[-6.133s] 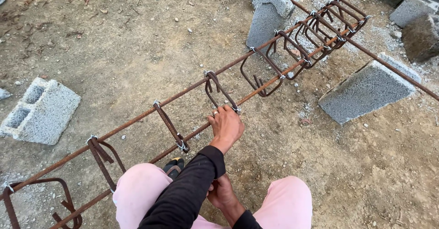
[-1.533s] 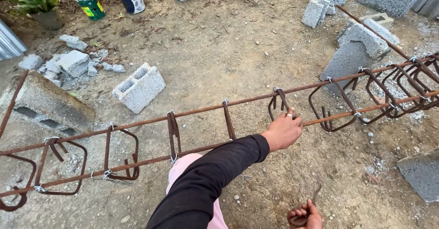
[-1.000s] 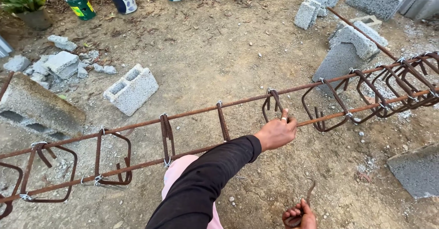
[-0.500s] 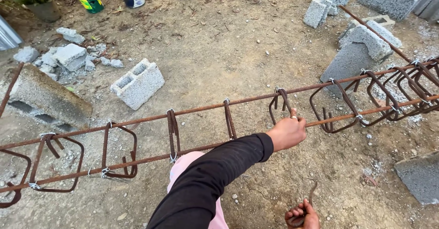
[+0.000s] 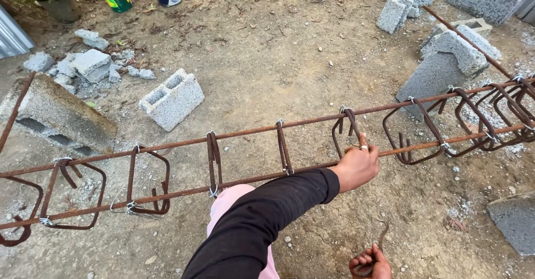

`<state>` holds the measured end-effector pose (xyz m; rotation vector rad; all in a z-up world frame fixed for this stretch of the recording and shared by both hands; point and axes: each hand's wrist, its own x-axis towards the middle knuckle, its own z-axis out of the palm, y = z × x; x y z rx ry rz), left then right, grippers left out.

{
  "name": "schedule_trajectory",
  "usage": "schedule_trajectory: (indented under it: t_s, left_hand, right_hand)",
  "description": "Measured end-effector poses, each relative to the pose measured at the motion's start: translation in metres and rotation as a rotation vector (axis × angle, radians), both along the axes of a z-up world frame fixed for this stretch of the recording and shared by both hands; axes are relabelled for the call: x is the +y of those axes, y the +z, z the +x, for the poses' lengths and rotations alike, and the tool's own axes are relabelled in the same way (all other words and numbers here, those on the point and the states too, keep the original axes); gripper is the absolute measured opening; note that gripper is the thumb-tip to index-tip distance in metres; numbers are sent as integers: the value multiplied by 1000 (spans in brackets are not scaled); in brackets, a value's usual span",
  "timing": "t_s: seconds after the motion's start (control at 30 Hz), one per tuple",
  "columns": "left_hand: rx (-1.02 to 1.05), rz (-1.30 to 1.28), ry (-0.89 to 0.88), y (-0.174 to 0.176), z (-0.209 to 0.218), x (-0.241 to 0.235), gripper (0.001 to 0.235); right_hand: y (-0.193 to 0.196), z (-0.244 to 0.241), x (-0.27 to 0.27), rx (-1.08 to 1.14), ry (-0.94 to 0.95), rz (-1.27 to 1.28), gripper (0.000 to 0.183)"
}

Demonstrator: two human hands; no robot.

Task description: Tying metal wire around rebar intersections using a wire twister tool to assemble a reinforcement cage.

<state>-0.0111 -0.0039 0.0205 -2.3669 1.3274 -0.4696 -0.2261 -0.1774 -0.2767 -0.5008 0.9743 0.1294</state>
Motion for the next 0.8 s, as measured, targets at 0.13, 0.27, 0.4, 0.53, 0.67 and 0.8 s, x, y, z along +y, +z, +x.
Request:
schedule_trajectory:
  t_s: [0.13, 0.27, 0.4, 0.53, 0.67, 0.8]
  left_hand:
    - [24, -10, 3, -3, 0, 1, 31]
    - [13, -65, 21, -12, 3, -1, 23]
    - [-45, -91, -45, -27, 13, -2, 22]
    - [-158, -70, -99, -38, 21, -4, 20]
    - [-225, -73, -119, -44, 21, -2, 19]
    - [-148, -6, -37, -25, 8, 3, 24]
  right_hand:
    - [5, 0, 3, -11, 11, -6, 35]
    - [14, 0, 10, 25, 3, -22, 34]
    - [1, 2, 5, 2, 27, -15, 33]
    - [-10, 2, -1, -25, 48, -11, 33]
    - [-16, 0, -7, -30, 36, 19, 32]
    - [-49, 2, -17, -44, 54, 62, 34]
